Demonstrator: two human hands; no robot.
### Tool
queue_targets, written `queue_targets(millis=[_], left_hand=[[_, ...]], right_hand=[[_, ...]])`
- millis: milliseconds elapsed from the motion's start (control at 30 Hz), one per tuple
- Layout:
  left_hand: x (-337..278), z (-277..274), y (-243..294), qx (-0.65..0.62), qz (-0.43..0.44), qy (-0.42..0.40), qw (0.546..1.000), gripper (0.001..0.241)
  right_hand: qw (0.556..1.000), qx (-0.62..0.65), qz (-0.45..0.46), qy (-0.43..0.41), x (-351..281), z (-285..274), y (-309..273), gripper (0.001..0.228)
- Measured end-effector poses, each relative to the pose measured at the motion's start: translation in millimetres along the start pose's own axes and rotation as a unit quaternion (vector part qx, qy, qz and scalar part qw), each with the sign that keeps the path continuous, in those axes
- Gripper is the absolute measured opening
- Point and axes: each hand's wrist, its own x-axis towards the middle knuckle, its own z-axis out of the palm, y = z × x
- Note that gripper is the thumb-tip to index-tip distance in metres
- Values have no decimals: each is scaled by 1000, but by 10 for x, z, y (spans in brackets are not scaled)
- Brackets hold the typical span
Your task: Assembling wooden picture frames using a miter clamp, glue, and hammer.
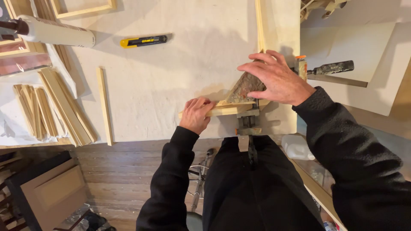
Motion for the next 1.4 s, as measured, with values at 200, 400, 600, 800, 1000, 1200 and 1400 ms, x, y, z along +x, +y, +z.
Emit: queue_targets(millis=[200,400,600,800,1000,1200,1400], left_hand=[[45,-69,79,-44,-2,-10,999,50],[19,-86,99,-59,-2,21,998,52],[-193,20,146,-27,47,125,991,40],[-150,79,356,41,128,150,979,40],[17,53,586,83,179,116,973,42],[126,122,768,100,150,118,976,41],[176,272,802,26,132,123,983,34]], right_hand=[[996,-79,-43,-3,-28,181,76,78],[996,-75,-34,19,-30,113,-25,73],[995,-90,-36,33,-74,80,-67,70],[994,-93,-38,35,-75,202,9,70],[994,-79,-37,60,-125,216,-18,67],[994,-64,-41,74,-158,364,105,69],[958,42,84,270,-669,231,-569,50]])
